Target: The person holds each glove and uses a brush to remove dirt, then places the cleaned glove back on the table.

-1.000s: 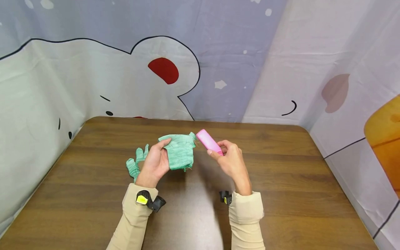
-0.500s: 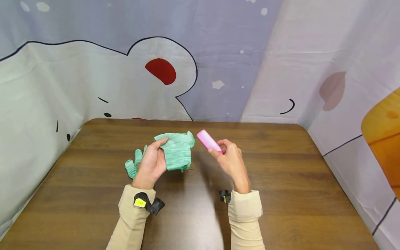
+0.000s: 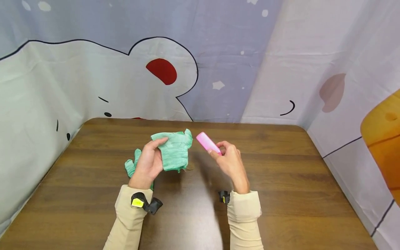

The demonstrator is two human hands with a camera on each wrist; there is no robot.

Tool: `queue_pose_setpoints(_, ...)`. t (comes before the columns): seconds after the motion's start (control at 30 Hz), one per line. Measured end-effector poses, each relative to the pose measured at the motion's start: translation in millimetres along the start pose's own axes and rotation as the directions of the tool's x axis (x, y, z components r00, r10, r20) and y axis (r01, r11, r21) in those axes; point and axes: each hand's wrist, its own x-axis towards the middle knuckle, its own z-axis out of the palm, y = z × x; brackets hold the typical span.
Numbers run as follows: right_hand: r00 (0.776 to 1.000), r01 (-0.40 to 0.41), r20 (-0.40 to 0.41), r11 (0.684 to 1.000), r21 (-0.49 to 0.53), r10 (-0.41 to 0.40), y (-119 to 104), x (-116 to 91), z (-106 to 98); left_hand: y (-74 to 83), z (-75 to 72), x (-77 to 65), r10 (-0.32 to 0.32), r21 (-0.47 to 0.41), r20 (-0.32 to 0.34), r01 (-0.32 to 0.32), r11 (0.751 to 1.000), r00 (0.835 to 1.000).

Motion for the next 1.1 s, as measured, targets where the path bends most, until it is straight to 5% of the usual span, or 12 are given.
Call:
queue_pose_setpoints(0.2, 1.000, -0.025, 0.013, 1.000, 0.010, 0.025, 2.3, 0.4, 1.8, 8.5, -9.1, -1.0, 0.033, 0.058, 0.010, -0.034, 0.998, 0.999)
queue_pose_setpoints(0.47, 0.998, -0.046, 0.031, 0.999, 0.006, 0.046, 6.3, 1.2, 2.6, 28.4, -34.9, -3.1, 0.090, 0.126, -0.057, -0.083, 0.989, 0.994)
queue_pose_setpoints(0.73, 0.997, -0.056, 0.045, 0.998, 0.021, 0.055, 8.8, 5.9, 6.6, 72.7, -97.6, -16.5, 0.203, 0.152, -0.046, -0.194, 0.969, 0.978)
queue_pose_setpoints(0.93, 0.996, -0.064, 0.063, 0.997, 0.044, 0.061, 9.3, 9.2, 11.7, 96.1, -150.5, -33.3, 0.167, 0.303, -0.034, -0.149, 0.941, 0.985)
queue_pose_setpoints(1.03, 0.996, -0.063, 0.063, 0.997, 0.053, 0.059, 9.3, 9.3, 12.2, 103.6, -170.6, -37.9, 0.165, 0.379, -0.119, -0.108, 0.919, 0.979)
queue_pose_setpoints(1.1, 0.995, -0.076, 0.073, 0.993, 0.090, 0.069, 9.2, 8.7, 12.0, 106.8, -180.5, -38.9, 0.174, 0.483, -0.218, -0.049, 0.874, 0.960)
